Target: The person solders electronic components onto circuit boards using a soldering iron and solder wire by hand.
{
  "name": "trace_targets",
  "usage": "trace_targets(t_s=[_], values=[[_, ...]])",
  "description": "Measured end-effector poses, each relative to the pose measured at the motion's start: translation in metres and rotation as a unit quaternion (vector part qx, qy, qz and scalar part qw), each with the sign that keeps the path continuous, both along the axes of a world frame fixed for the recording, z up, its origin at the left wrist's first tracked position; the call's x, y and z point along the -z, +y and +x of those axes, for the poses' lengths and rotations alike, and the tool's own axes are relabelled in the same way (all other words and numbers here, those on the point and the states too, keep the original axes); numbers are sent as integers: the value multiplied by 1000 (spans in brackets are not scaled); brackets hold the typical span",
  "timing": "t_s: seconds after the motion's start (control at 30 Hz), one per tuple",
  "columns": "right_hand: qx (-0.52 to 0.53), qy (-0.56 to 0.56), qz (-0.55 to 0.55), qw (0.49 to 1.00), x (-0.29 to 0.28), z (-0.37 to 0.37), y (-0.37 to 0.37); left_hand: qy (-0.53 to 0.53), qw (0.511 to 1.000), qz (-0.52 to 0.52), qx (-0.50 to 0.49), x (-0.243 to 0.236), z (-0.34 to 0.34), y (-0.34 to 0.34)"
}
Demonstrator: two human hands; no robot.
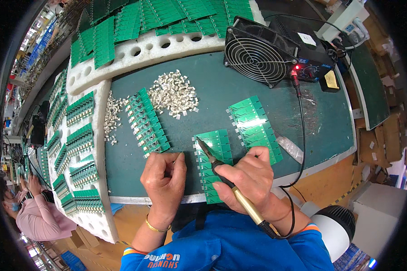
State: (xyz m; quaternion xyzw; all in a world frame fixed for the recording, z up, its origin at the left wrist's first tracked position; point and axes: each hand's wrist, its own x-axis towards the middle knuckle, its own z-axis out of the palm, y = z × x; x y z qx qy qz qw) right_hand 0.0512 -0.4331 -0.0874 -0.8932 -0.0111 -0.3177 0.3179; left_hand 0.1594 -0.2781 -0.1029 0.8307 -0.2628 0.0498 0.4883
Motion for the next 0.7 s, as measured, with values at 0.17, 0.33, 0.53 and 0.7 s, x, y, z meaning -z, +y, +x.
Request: trace_targets(t_s=[0.17, 0.33, 0.53, 0.7], values=[[1, 5, -5, 1000, -2, -2, 0, -7, 1000, 2, 4, 1, 0, 2], [13, -7, -17, 1000, -3, -4, -4, -3, 1000, -6, -8, -1, -1, 4], [13, -11, 2, 1000, -5, -10, -10, 19, 1000, 3, 5, -5, -2, 9], [1, -13, 23, 1000, -6, -10, -13, 44, 999, 12, 2, -7, -4, 13]])
